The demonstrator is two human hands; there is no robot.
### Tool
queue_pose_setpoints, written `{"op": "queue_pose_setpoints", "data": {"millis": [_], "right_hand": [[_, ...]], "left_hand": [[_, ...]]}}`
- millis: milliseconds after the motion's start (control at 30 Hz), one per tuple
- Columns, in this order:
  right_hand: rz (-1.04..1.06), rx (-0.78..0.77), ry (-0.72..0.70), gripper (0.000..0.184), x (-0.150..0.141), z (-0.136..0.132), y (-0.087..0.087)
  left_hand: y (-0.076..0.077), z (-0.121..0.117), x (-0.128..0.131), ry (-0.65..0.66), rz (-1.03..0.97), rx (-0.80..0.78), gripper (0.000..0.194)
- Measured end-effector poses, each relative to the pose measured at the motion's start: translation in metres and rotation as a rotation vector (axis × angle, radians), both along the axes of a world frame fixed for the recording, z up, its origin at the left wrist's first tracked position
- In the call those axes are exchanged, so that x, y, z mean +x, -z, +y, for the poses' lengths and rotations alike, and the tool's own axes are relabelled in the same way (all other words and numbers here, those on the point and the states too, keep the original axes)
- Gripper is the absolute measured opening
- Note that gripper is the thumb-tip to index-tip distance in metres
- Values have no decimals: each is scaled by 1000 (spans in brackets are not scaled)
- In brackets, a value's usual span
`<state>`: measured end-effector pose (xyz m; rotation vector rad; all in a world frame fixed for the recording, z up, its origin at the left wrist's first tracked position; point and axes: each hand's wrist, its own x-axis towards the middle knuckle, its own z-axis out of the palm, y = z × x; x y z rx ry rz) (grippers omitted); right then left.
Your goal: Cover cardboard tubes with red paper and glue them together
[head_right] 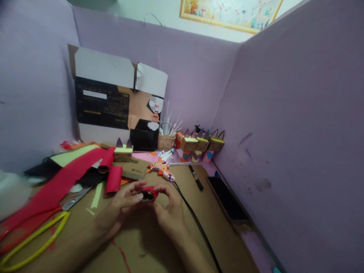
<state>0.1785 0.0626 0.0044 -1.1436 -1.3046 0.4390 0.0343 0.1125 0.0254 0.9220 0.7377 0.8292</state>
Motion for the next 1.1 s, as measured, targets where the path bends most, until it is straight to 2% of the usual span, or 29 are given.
{"op": "queue_pose_setpoints", "data": {"millis": [133, 300, 367, 467, 600, 800, 967, 1100], "right_hand": [[-3, -28, 8, 21, 0, -1, 1], [46, -75, -74, 48, 2, -2, 1], [70, -74, -115, 50, 2, -2, 1], [96, -27, -113, 40, 3, -1, 2], [136, 25, 17, 27, 7, 0, -1], [276, -26, 396, 25, 39, 10, -9], [278, -42, 443, 27, 70, 16, -20], [263, -65, 440, 28, 80, 19, -27]], "left_hand": [[-3, 0, -2, 0, -12, -31, 48], [-6, 1, -1, -24, -49, -45, 47], [-6, 1, -1, -24, -86, -47, 46], [-5, 2, -1, -10, -104, -67, 45], [-4, 2, -1, -23, -97, -62, 46], [-4, 6, -1, -78, -94, -71, 45], [1, 12, -1, -87, -130, -44, 43], [4, 13, -3, -97, -200, -32, 39]]}}
